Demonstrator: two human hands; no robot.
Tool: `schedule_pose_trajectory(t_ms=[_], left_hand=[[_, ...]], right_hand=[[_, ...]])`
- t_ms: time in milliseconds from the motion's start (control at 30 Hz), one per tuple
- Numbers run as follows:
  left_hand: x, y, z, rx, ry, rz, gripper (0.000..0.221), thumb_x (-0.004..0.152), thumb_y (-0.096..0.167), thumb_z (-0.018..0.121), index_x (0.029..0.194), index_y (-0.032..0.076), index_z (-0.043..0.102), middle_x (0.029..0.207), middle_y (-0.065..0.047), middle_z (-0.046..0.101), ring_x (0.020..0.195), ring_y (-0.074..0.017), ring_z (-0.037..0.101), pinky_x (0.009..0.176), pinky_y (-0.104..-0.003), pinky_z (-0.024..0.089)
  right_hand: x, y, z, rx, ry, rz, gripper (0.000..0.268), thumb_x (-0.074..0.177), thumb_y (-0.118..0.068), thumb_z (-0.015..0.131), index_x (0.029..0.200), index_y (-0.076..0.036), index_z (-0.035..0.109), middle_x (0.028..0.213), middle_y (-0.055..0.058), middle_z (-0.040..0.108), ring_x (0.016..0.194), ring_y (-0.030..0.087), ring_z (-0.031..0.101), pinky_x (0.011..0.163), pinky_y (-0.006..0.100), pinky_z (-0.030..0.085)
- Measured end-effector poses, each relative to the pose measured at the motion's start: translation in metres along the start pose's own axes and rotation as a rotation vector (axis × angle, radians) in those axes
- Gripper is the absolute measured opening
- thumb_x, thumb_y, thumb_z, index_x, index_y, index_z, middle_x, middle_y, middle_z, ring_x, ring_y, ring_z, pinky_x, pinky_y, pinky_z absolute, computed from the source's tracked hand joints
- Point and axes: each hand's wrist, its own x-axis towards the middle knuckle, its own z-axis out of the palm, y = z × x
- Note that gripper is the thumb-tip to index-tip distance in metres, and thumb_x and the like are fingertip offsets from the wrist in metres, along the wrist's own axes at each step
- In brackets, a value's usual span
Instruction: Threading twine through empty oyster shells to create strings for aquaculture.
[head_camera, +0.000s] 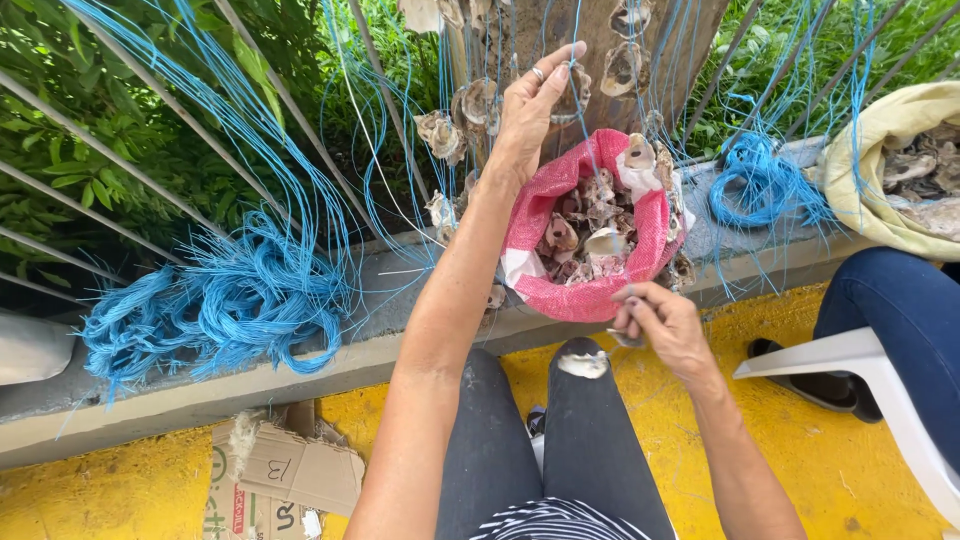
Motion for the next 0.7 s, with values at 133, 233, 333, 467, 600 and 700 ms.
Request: schedule_pose_trajectory(t_ms=[133,233,333,467,600,700], left_hand=[[-0.011,0.023,0.037,-0.079,0.087,-0.195,0.031,0.097,0.021,0.068,0.127,0.019,0.069,0.106,0.000,0.077,0.087,-0.0118,0.074,0.078,-0.033,0.067],[-0.009,0.015,0.051,-0.141,0.021,-0.148,0.034,0.095,0.017,0.073,0.129,0.017,0.069,0.107,-0.003,0.074,0.089,-0.0102,0.070,0.076,-0.032,0.066],[-0.006,0.001,0.057,-0.104,0.042,-0.068,0.036,0.095,0.017,0.077,0.130,0.017,0.071,0.109,-0.005,0.072,0.095,-0.0085,0.067,0.076,-0.032,0.067],[-0.006,0.000,0.066,-0.055,0.132,-0.095,0.041,0.090,0.020,0.079,0.130,0.019,0.069,0.115,-0.006,0.075,0.101,-0.0138,0.066,0.082,-0.041,0.062],[-0.015,0.020,0.070,0.011,0.100,-0.148,0.046,0.091,0.026,0.074,0.135,0.022,0.064,0.125,-0.010,0.071,0.116,-0.0217,0.064,0.099,-0.055,0.057],[-0.017,0.020,0.058,0.184,0.075,-0.195,0.054,0.095,0.026,0.067,0.144,0.023,0.046,0.142,-0.007,0.055,0.129,-0.0218,0.056,0.103,-0.051,0.050]], right_hand=[[-0.012,0.008,-0.008,0.061,0.024,-0.083,0.023,0.106,-0.003,0.052,0.120,-0.001,0.071,0.081,0.004,0.068,0.068,0.005,0.056,0.060,0.019,0.048],[-0.014,0.009,0.001,-0.041,0.010,-0.109,0.023,0.102,-0.004,0.054,0.119,-0.003,0.070,0.076,0.001,0.069,0.062,0.004,0.057,0.054,0.020,0.050],[-0.020,0.002,0.010,-0.063,0.061,-0.033,0.024,0.104,-0.005,0.052,0.119,-0.005,0.071,0.071,0.001,0.066,0.056,0.005,0.051,0.051,0.022,0.045],[-0.020,0.000,0.005,-0.242,0.091,-0.129,0.025,0.101,-0.003,0.055,0.118,-0.008,0.073,0.072,0.001,0.069,0.060,0.004,0.059,0.054,0.021,0.050],[-0.014,0.012,-0.013,-0.307,0.113,-0.071,0.026,0.100,-0.005,0.055,0.118,-0.012,0.072,0.074,0.001,0.072,0.060,0.004,0.064,0.050,0.020,0.055],[-0.011,0.008,-0.035,-0.388,0.170,0.029,0.025,0.101,-0.005,0.054,0.116,-0.013,0.073,0.076,0.003,0.072,0.055,0.008,0.061,0.043,0.023,0.052]])
